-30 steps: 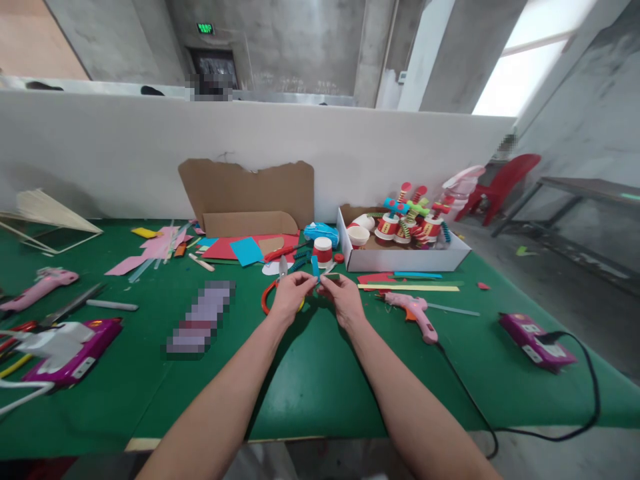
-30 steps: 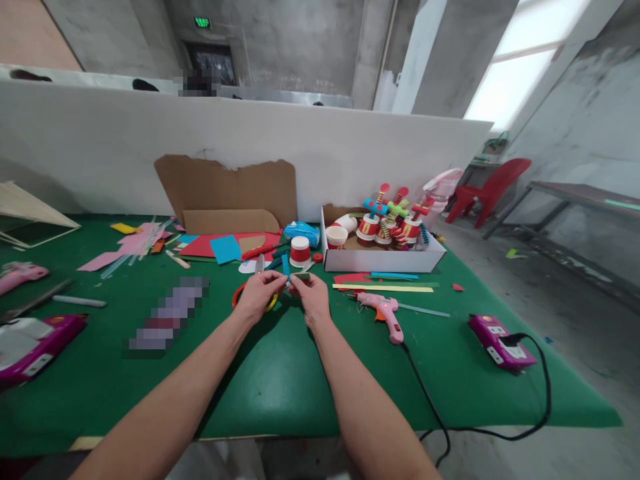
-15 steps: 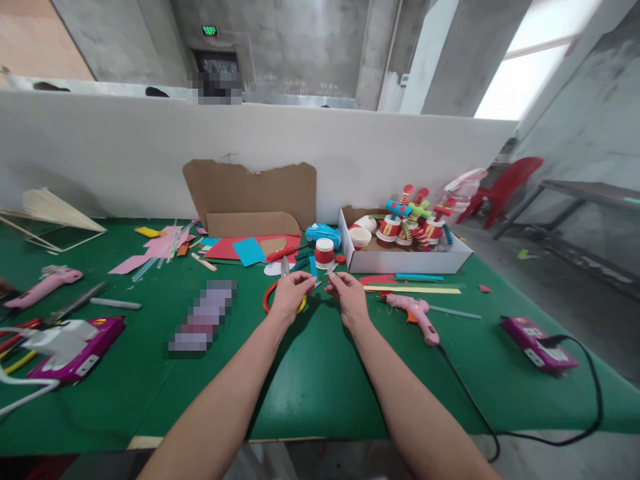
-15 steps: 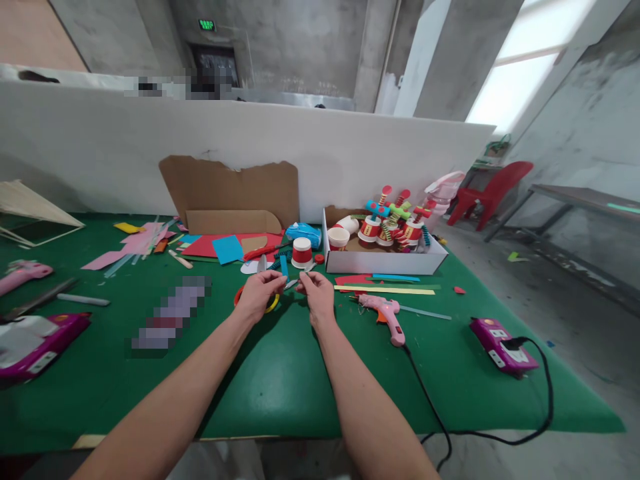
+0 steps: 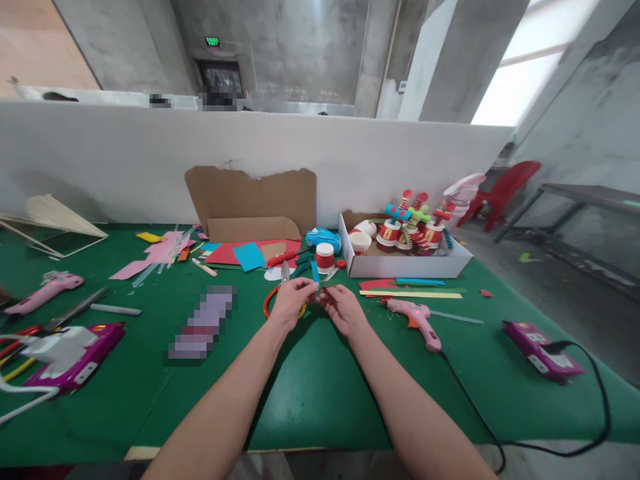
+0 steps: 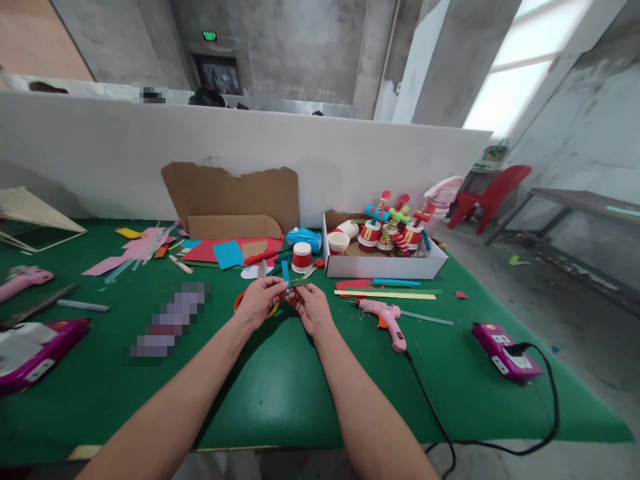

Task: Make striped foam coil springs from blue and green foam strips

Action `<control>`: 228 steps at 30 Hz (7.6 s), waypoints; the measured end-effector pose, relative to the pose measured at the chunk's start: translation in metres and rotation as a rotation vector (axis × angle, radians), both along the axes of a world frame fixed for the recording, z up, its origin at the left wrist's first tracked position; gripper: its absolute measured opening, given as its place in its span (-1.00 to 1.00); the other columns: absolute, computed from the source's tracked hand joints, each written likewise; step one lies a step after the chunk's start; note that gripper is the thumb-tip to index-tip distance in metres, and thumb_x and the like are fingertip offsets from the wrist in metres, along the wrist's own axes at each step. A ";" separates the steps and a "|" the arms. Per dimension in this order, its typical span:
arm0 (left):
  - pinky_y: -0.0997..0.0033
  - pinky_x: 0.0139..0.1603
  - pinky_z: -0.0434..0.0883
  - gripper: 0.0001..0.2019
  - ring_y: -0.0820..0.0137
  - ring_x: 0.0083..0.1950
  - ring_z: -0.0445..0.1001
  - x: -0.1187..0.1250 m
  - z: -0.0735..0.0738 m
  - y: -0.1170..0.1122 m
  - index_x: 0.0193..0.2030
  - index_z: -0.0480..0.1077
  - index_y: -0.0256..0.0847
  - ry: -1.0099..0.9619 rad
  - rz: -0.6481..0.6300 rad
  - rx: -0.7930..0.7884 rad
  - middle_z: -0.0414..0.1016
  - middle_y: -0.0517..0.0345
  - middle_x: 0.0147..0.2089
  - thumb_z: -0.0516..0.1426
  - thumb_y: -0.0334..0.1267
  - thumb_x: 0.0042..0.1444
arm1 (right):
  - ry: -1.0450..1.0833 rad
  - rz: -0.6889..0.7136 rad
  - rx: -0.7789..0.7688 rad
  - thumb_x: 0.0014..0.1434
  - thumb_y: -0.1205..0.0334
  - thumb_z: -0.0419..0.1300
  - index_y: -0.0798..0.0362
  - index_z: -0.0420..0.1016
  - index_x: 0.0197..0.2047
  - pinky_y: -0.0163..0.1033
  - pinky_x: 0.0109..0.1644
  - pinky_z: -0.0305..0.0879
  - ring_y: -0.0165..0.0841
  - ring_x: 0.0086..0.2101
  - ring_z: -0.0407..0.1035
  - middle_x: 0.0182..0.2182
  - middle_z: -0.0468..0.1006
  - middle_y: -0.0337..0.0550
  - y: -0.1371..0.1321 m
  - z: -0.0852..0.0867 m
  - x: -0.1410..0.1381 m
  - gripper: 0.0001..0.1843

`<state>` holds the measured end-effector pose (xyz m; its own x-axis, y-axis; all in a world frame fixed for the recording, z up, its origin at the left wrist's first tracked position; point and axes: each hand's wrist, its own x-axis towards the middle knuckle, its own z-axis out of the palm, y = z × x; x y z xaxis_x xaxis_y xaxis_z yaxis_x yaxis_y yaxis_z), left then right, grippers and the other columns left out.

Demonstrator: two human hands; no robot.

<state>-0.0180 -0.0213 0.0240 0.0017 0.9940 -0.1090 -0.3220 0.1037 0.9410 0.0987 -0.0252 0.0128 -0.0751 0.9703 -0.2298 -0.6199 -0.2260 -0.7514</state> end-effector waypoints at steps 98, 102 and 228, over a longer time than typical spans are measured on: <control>0.48 -0.46 0.26 -0.72 0.49 -0.54 0.33 -0.005 -0.001 0.001 -0.53 0.37 -0.24 0.265 0.010 0.151 0.39 0.24 -0.59 0.28 -0.08 -0.24 | -0.086 0.017 0.024 -0.29 0.26 0.44 0.07 0.53 -0.40 -0.32 -0.30 0.41 -0.49 -0.52 0.41 -0.57 0.54 -0.29 -0.001 0.001 0.000 -0.70; 0.49 -0.46 0.27 -0.76 0.50 -0.54 0.32 -0.005 -0.003 0.001 -0.52 0.36 -0.23 0.274 0.002 0.161 0.36 0.27 -0.60 0.26 -0.12 -0.21 | -0.049 0.003 -0.010 -0.28 0.28 0.44 0.07 0.50 -0.44 -0.33 -0.29 0.42 -0.50 -0.53 0.42 -0.59 0.53 -0.31 -0.001 0.002 0.001 -0.73; 0.49 -0.46 0.29 -0.66 0.52 -0.51 0.32 -0.007 -0.004 0.003 -0.47 0.38 -0.26 0.188 -0.008 0.109 0.37 0.27 -0.55 0.33 -0.07 -0.30 | -0.402 -0.073 0.143 -0.22 0.16 0.39 0.11 0.49 -0.59 -0.31 -0.39 0.33 -0.47 -0.60 0.32 -0.67 0.47 -0.29 -0.004 0.006 -0.002 -0.78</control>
